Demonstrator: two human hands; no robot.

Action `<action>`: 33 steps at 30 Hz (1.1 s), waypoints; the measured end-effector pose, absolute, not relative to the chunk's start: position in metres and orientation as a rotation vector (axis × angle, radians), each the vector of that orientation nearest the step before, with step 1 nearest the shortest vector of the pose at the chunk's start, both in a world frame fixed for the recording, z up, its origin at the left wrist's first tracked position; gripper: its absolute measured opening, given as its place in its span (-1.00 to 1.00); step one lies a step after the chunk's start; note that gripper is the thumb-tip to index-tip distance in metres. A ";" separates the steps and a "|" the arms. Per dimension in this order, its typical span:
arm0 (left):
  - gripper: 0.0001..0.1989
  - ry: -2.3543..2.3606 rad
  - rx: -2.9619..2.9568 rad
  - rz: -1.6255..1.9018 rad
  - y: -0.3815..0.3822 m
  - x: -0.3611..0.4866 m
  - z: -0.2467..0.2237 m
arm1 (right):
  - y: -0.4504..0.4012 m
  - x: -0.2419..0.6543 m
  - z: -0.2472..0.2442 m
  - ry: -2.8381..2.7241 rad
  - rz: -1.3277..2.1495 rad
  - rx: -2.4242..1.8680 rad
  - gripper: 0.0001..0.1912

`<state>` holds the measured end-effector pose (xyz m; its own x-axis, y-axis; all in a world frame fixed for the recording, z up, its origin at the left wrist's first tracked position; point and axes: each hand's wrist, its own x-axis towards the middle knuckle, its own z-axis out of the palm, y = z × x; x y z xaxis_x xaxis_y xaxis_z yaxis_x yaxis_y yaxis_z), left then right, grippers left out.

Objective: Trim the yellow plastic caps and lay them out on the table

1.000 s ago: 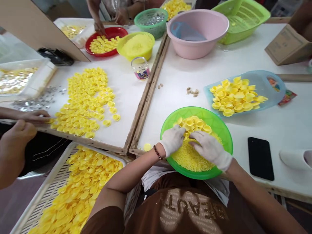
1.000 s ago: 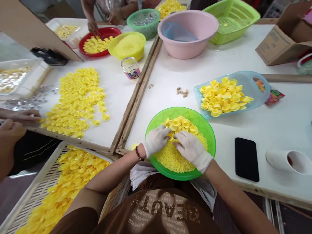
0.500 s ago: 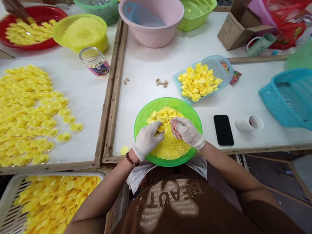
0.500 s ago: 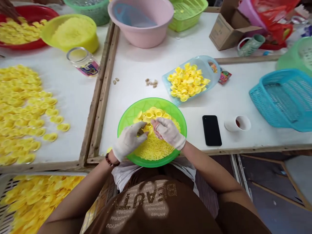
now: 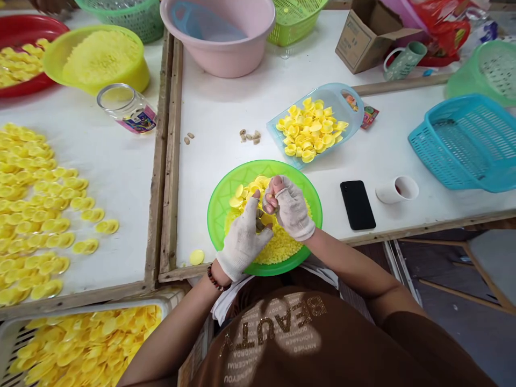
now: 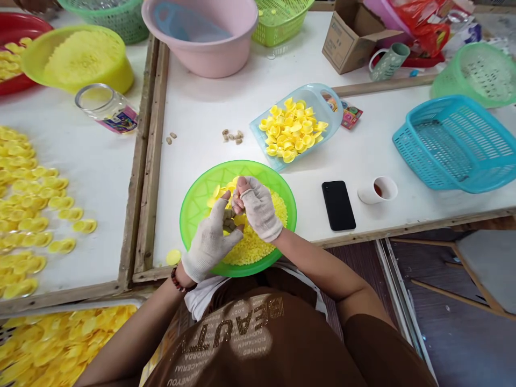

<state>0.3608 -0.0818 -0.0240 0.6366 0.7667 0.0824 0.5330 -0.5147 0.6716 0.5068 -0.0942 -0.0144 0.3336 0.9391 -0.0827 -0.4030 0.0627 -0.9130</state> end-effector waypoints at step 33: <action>-0.74 1.183 2.441 0.342 -0.037 0.331 -0.019 | -0.121 0.545 -0.020 -2.118 0.654 -1.950 -0.84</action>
